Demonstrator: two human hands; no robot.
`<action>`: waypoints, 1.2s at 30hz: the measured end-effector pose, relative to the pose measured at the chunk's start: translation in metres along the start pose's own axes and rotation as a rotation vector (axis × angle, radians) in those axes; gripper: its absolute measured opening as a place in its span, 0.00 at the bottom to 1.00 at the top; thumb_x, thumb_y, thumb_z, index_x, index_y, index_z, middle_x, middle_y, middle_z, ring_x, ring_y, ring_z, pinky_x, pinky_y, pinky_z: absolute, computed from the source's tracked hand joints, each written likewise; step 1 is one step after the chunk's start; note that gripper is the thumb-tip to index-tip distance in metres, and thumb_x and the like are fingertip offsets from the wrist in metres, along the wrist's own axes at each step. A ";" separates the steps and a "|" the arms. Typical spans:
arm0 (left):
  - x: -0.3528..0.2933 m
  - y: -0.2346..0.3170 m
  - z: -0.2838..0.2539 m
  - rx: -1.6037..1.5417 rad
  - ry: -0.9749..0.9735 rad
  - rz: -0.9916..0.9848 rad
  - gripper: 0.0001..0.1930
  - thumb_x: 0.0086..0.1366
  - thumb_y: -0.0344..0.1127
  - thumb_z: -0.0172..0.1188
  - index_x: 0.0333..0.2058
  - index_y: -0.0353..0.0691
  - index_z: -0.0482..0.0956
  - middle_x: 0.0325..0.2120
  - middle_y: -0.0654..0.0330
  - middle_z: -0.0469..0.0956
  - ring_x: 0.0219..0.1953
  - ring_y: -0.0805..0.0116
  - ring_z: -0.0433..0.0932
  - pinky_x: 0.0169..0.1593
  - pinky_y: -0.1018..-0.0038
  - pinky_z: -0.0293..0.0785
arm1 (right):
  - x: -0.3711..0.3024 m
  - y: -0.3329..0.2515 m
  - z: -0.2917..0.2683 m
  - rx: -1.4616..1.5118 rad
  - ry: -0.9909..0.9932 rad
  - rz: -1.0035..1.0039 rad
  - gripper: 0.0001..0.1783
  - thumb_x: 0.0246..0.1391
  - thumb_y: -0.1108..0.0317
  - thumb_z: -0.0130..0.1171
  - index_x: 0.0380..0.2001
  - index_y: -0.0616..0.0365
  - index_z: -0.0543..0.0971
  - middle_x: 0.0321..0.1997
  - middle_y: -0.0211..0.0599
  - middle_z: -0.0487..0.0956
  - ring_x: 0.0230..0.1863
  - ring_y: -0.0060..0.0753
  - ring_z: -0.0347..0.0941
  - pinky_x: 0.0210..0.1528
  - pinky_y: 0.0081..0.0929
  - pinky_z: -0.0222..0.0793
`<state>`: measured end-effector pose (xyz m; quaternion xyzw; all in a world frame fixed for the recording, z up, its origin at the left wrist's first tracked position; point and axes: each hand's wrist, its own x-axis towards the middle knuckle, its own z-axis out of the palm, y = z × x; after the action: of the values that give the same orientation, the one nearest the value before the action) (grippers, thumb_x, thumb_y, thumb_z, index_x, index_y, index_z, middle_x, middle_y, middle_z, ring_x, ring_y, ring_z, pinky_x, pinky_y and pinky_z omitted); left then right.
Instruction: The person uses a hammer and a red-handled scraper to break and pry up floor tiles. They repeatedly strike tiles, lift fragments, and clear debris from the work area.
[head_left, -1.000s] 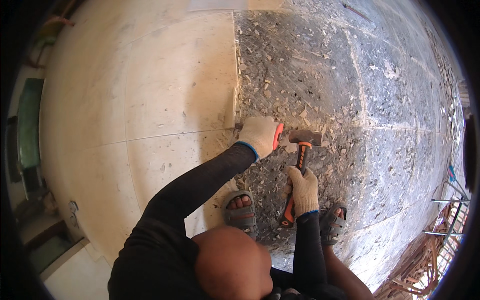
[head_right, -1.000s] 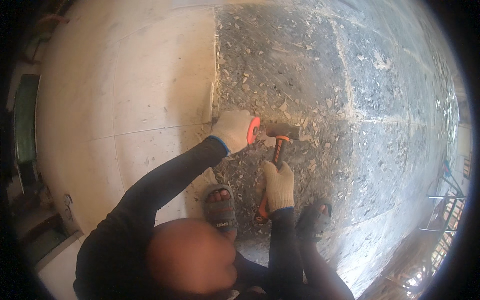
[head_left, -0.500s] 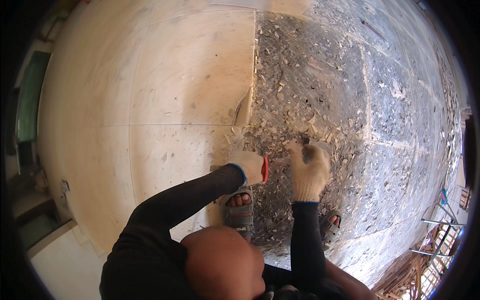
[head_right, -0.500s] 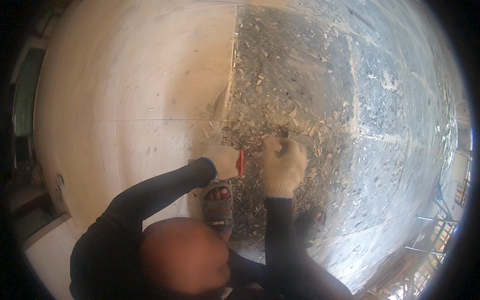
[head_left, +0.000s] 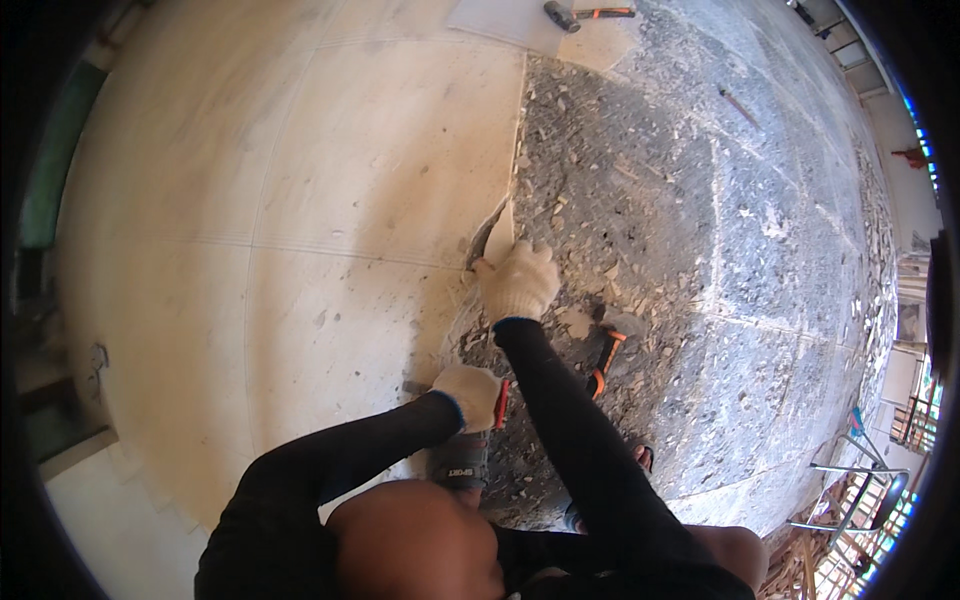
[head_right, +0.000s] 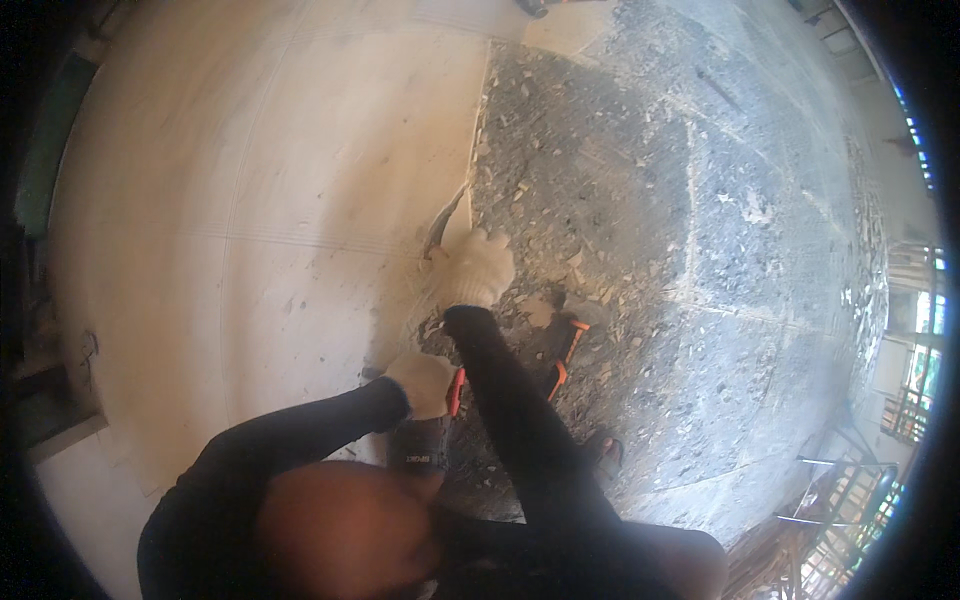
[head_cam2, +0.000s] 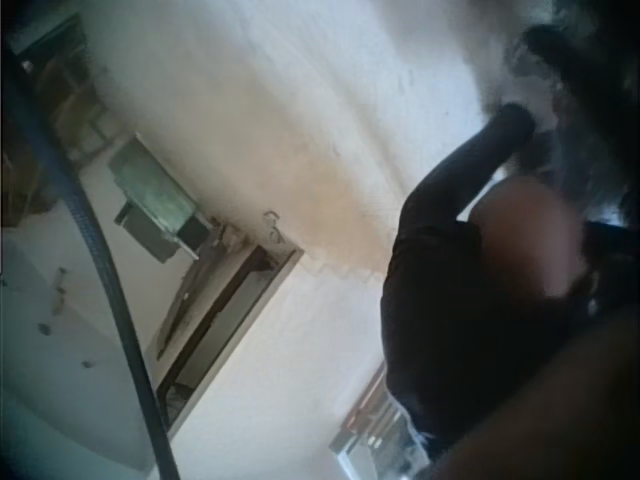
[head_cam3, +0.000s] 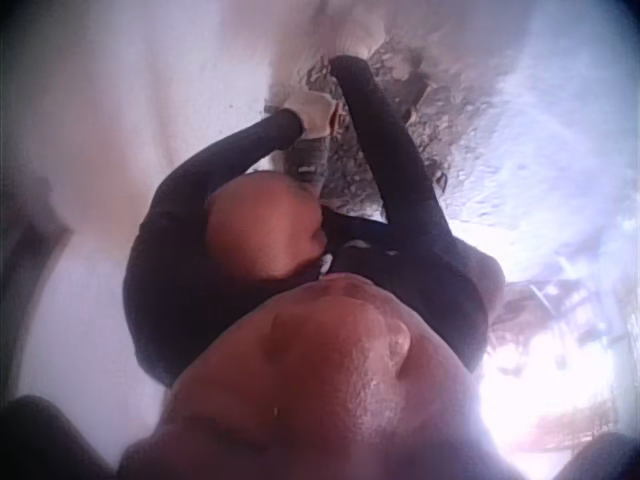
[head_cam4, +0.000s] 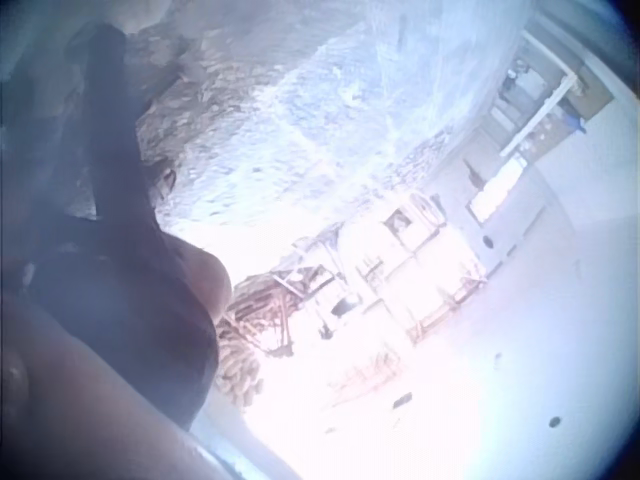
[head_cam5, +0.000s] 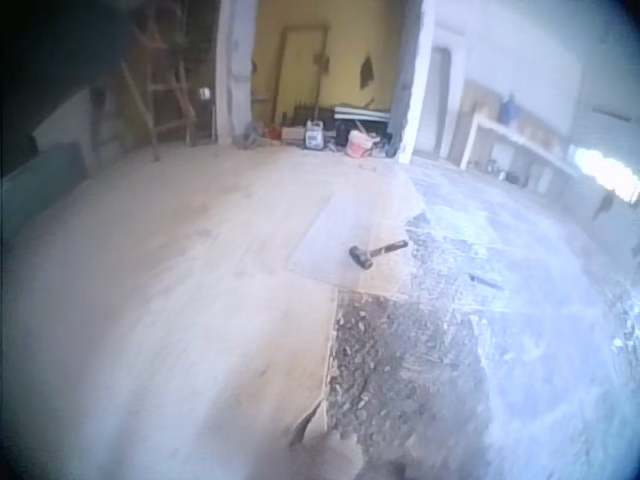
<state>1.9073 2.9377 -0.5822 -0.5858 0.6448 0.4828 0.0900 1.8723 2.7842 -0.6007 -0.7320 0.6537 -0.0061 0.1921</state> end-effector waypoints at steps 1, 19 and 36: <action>0.000 -0.002 -0.001 -0.064 -0.023 -0.018 0.16 0.58 0.46 0.70 0.36 0.38 0.92 0.37 0.46 0.89 0.44 0.46 0.89 0.47 0.52 0.85 | 0.000 -0.003 0.001 0.009 0.034 0.040 0.37 0.44 0.44 0.83 0.48 0.61 0.84 0.55 0.51 0.81 0.55 0.55 0.81 0.57 0.44 0.80; 0.037 0.036 -0.032 0.057 0.068 0.185 0.14 0.60 0.42 0.69 0.33 0.36 0.88 0.31 0.46 0.87 0.38 0.42 0.88 0.43 0.53 0.84 | 0.000 0.324 -0.125 1.180 0.809 0.210 0.23 0.70 0.65 0.58 0.64 0.63 0.77 0.63 0.42 0.79 0.61 0.35 0.77 0.56 0.34 0.79; 0.113 0.037 -0.072 0.144 0.672 0.290 0.08 0.60 0.40 0.69 0.34 0.44 0.86 0.33 0.51 0.84 0.39 0.47 0.87 0.42 0.55 0.81 | -0.117 0.198 -0.025 0.011 -0.049 0.464 0.30 0.49 0.50 0.78 0.46 0.61 0.79 0.43 0.49 0.83 0.46 0.57 0.84 0.48 0.50 0.78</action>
<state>1.8745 2.8036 -0.6028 -0.6064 0.7468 0.2248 -0.1551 1.6600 2.8753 -0.6061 -0.5609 0.7996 0.0527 0.2082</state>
